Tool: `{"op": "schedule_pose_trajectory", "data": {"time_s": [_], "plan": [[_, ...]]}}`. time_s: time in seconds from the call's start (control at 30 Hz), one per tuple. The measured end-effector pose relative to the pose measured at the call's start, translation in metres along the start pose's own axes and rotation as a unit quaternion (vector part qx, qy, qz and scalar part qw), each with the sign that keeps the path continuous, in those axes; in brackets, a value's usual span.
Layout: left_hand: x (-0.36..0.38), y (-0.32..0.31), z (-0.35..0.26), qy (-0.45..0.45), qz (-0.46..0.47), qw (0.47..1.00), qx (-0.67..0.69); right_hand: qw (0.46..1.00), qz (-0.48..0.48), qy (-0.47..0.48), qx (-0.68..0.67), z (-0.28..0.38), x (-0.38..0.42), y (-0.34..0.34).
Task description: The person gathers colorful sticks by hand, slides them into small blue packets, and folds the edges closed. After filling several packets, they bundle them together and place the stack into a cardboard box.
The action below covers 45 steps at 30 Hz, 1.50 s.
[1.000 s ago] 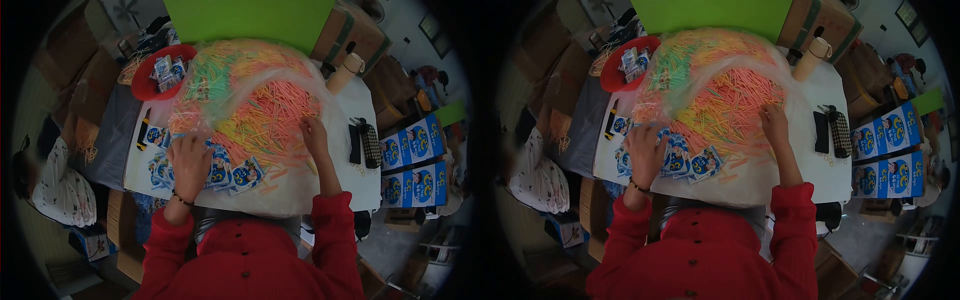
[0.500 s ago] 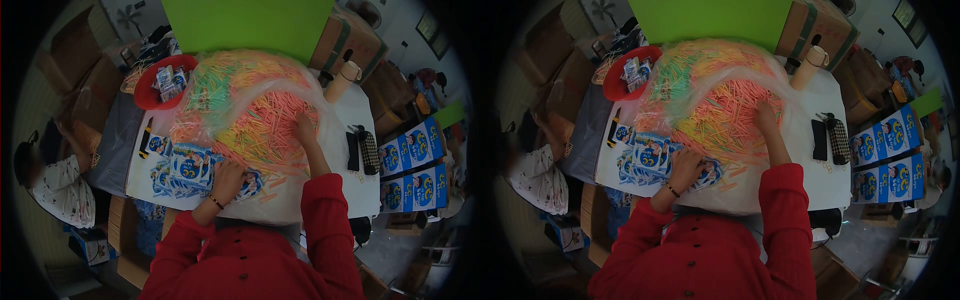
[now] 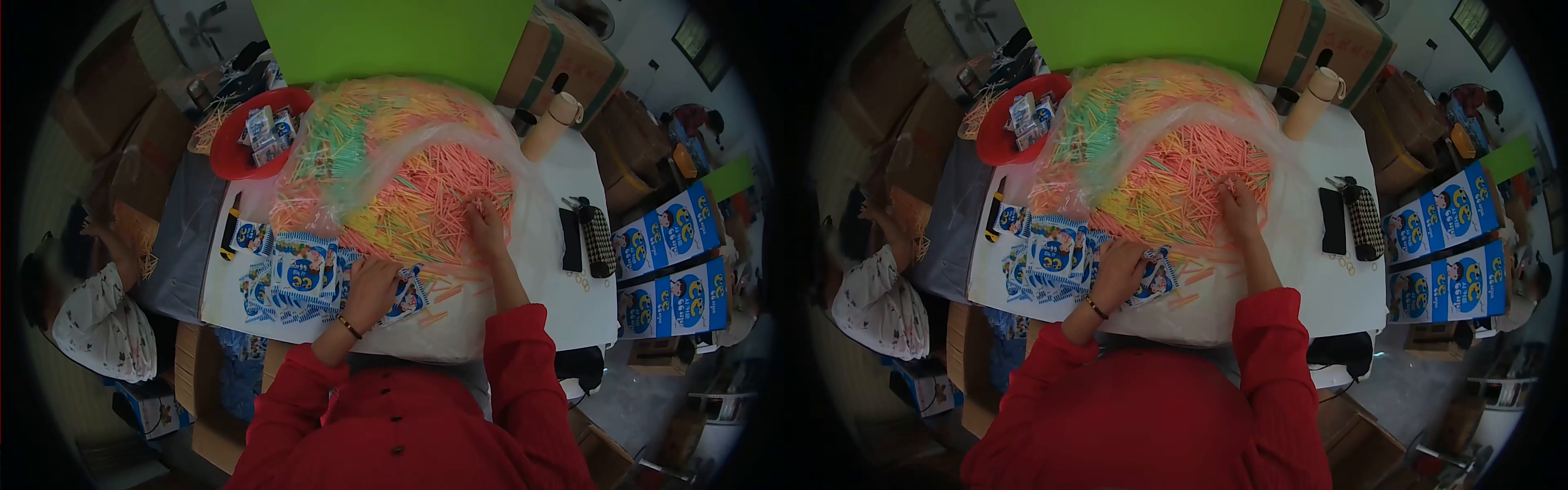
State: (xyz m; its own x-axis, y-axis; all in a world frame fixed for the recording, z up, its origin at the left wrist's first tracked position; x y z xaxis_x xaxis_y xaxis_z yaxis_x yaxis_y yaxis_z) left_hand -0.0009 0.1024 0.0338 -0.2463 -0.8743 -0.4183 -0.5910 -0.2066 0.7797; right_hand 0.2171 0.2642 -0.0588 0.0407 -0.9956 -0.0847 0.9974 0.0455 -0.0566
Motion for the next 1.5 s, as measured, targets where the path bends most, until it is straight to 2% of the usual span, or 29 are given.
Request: {"op": "schedule_pose_trajectory", "data": {"time_s": [0.03,0.1,0.13,0.17,0.2,0.23,0.3,0.33,0.4,0.43,0.5,0.53,0.6,0.7,0.83,0.9,0.93,0.97,1.0,1.03,1.1,1.13,1.2,1.23,1.27,1.3,1.33,1.43,1.5], "plan": [[-0.002,0.000,0.000,-0.001,-0.002,1.000,0.000,1.000,0.000,0.002,0.001,0.002,-0.005,0.001],[0.003,-0.018,0.030,0.176,0.057,0.960,0.212,0.994,-0.108,0.021,0.002,0.009,-0.011,0.023],[0.001,-0.017,0.029,0.178,0.055,0.959,0.212,0.994,-0.105,0.020,0.003,0.013,-0.014,0.027],[0.003,-0.026,0.037,0.250,0.032,0.880,0.402,0.980,-0.091,-0.071,-0.162,-0.003,-0.016,0.030],[0.007,-0.035,0.041,0.309,0.006,0.759,0.573,0.930,-0.074,-0.161,-0.321,-0.020,-0.015,0.025],[0.006,-0.034,0.043,0.310,0.004,0.759,0.573,0.930,-0.072,-0.161,-0.321,-0.020,-0.013,0.028],[0.017,-0.055,0.046,0.405,0.021,0.636,0.657,0.899,-0.043,-0.251,-0.358,-0.030,0.002,0.020],[0.016,-0.056,0.046,0.404,0.020,0.635,0.658,0.899,-0.043,-0.250,-0.356,-0.026,0.007,0.018],[0.018,-0.063,0.034,0.392,0.037,0.568,0.722,0.957,-0.071,-0.100,-0.262,0.005,0.014,0.028],[0.020,-0.062,0.030,0.394,0.038,0.567,0.722,0.957,-0.072,-0.103,-0.263,0.007,0.023,0.024],[0.024,-0.065,0.019,0.419,0.056,0.540,0.728,0.993,-0.087,-0.032,-0.070,0.028,0.034,0.027],[0.026,-0.071,0.020,0.419,0.056,0.540,0.728,0.993,-0.087,-0.032,-0.070,0.017,0.036,0.032],[0.028,-0.078,0.027,0.402,0.047,0.603,0.688,0.995,-0.078,-0.036,-0.056,0.000,0.040,0.036],[0.028,-0.075,0.026,0.390,0.051,0.623,0.675,0.985,-0.107,-0.020,-0.133,-0.004,0.041,0.042],[0.023,-0.075,0.022,0.376,0.051,0.632,0.676,0.986,-0.137,-0.026,-0.094,-0.004,0.044,0.053],[0.019,-0.071,0.029,0.320,0.112,0.803,0.490,0.989,-0.127,0.074,0.004,0.025,0.045,0.054],[0.017,-0.068,0.027,0.322,0.110,0.803,0.489,0.990,-0.125,0.073,0.003,0.028,0.045,0.052],[0.002,-0.047,0.016,0.194,0.116,0.947,0.229,0.989,-0.129,0.071,-0.034,0.031,0.045,0.054],[-0.011,-0.032,-0.009,0.045,0.111,0.991,-0.054,0.986,-0.133,0.069,-0.070,0.031,0.046,0.057],[-0.013,-0.031,-0.008,0.045,0.111,0.991,-0.054,0.986,-0.134,0.069,-0.069,0.031,0.047,0.059],[-0.024,-0.012,-0.010,0.019,0.026,0.997,-0.071,0.954,-0.123,-0.021,-0.274,0.010,0.045,0.059],[-0.027,-0.003,-0.011,0.005,-0.015,0.997,-0.079,0.953,-0.125,-0.020,-0.274,0.009,0.046,0.058],[-0.027,0.016,-0.013,-0.021,-0.096,0.991,-0.094,0.987,-0.126,0.041,-0.090,0.016,0.054,0.056],[-0.025,0.017,-0.011,-0.021,-0.095,0.991,-0.095,0.987,-0.126,0.040,-0.091,0.011,0.059,0.058],[-0.020,0.001,0.022,0.126,-0.032,0.966,0.225,0.997,-0.078,0.019,0.019,0.006,0.063,0.049],[-0.008,-0.030,0.035,0.257,0.033,0.817,0.515,0.991,-0.027,-0.001,0.128,0.006,0.064,0.036],[-0.006,-0.028,0.036,0.258,0.029,0.818,0.513,0.992,-0.023,0.000,0.127,0.010,0.064,0.032],[0.008,-0.034,0.028,0.305,0.009,0.717,0.627,0.996,-0.081,0.006,0.028,0.046,0.074,0.028],[0.016,-0.032,0.026,0.303,0.023,0.751,0.586,0.974,-0.038,-0.044,-0.219,0.070,0.088,-0.006]]}}
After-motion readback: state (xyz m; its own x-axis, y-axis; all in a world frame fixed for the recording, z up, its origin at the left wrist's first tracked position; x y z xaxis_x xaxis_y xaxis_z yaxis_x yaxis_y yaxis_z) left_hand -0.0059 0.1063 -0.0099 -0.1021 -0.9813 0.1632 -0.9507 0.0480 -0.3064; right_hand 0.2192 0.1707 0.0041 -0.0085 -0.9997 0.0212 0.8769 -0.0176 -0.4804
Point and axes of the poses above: each hand's wrist, its own x-axis away from the middle knuckle, its own y-axis out of the back of the hand, z = x × y, the point moved 10 cm from there along -x, towards the middle knuckle, and after that the axes turned 1 degree about -y, right-handed, at the moved point
